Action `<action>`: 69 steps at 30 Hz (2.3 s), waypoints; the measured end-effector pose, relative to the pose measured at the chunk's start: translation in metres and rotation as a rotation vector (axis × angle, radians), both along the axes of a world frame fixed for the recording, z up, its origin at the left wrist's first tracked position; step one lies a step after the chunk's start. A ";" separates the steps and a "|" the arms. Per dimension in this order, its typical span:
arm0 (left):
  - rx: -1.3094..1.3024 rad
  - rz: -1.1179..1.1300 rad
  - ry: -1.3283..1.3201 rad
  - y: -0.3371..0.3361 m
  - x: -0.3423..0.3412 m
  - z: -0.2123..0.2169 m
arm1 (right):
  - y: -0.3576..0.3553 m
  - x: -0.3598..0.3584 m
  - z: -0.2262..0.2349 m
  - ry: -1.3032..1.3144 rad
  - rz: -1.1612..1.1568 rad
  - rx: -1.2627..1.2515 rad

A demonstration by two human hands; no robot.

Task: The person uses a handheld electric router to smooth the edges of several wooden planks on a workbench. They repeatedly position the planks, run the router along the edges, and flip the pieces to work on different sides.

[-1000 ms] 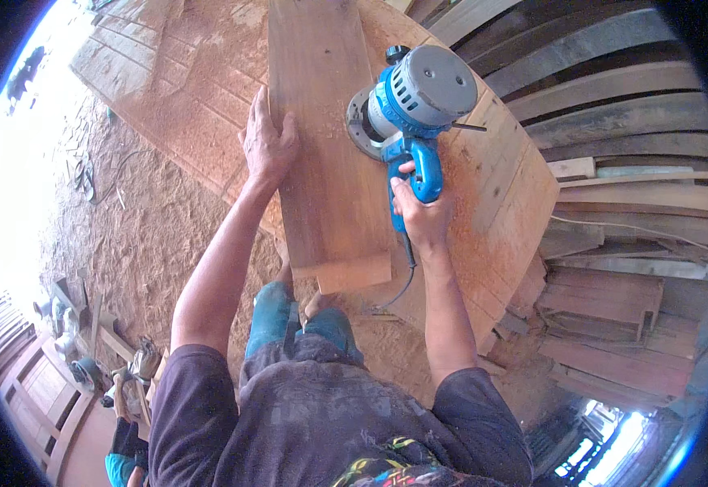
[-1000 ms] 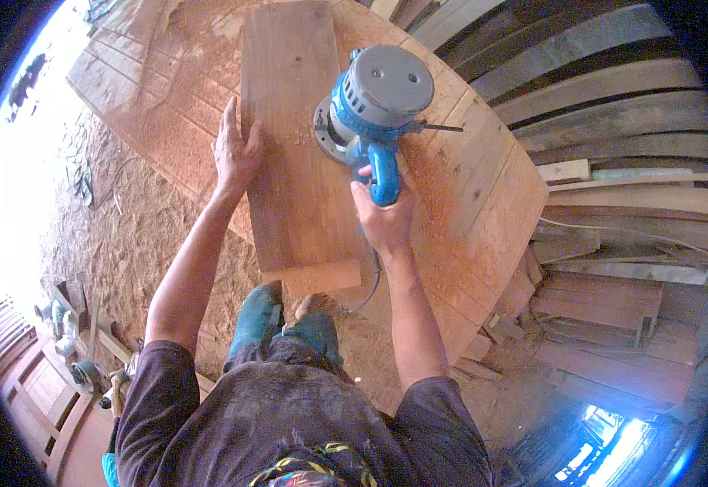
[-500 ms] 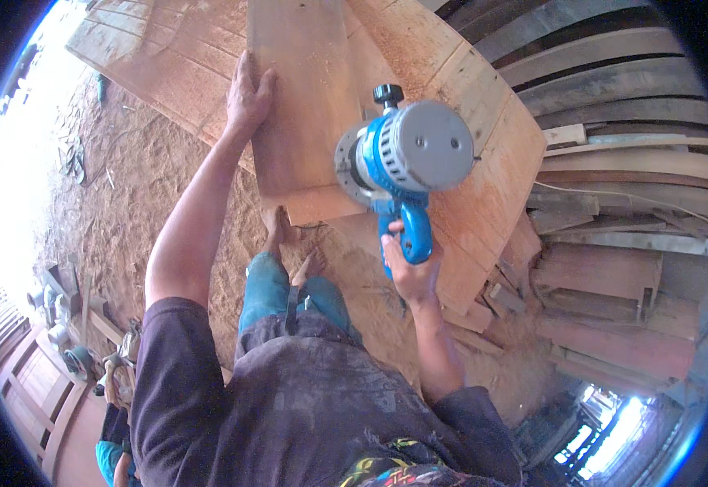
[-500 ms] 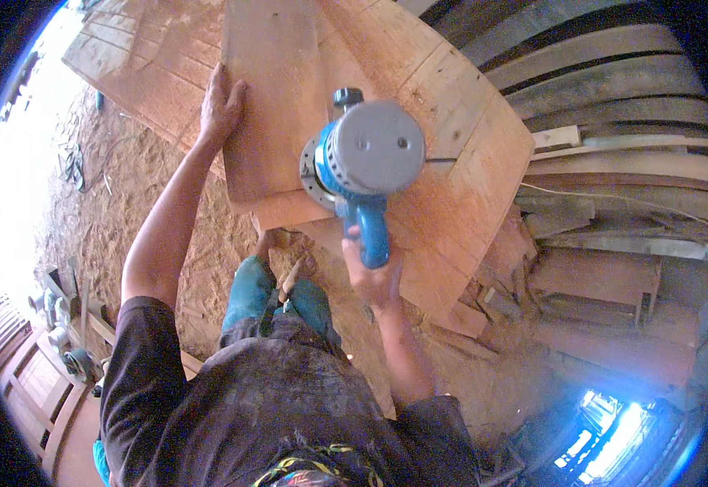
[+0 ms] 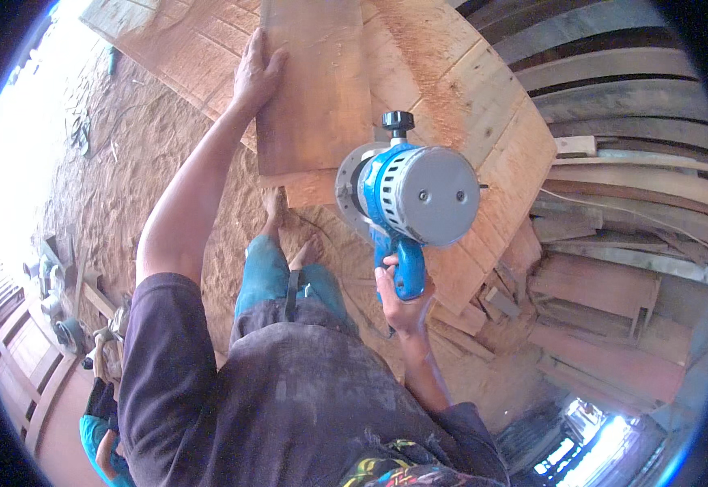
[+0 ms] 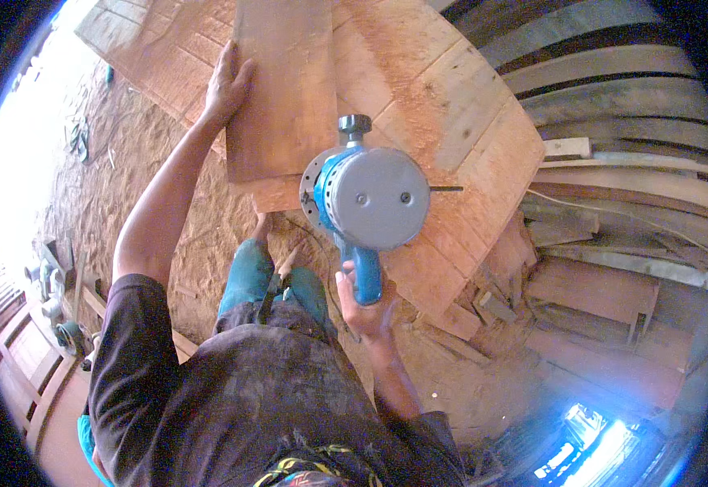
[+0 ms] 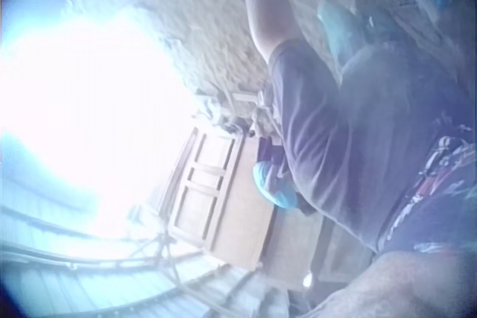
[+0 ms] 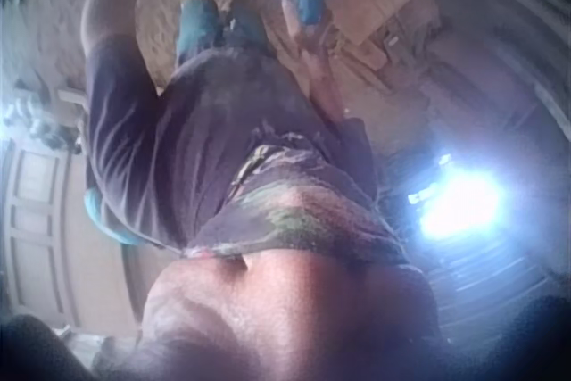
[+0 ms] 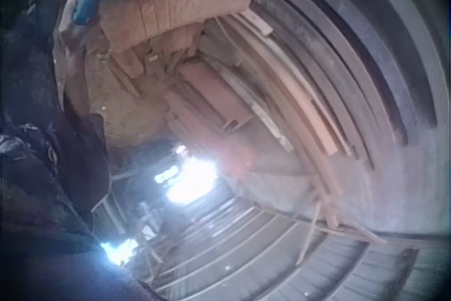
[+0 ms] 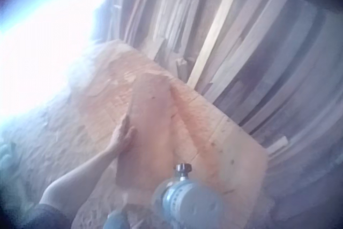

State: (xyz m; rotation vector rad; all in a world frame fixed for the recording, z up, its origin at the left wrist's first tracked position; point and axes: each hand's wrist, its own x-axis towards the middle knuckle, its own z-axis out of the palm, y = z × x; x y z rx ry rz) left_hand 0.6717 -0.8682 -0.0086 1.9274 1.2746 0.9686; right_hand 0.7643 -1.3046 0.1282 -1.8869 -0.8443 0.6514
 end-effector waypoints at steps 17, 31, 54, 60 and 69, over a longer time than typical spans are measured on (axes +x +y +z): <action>-0.036 0.035 -0.014 -0.007 0.000 0.004 | 0.032 0.015 0.000 0.060 0.045 -0.020; -0.043 0.033 0.014 -0.013 -0.001 0.008 | 0.049 0.023 -0.007 0.060 0.046 -0.004; -0.016 0.004 0.098 -0.015 -0.003 0.011 | 0.117 0.048 -0.017 0.012 0.041 0.053; -0.081 -0.023 0.076 -0.018 -0.003 0.017 | 0.145 0.057 -0.019 0.099 0.010 0.053; -0.061 -0.039 0.146 -0.019 -0.005 0.023 | 0.186 0.074 -0.023 0.086 0.040 0.088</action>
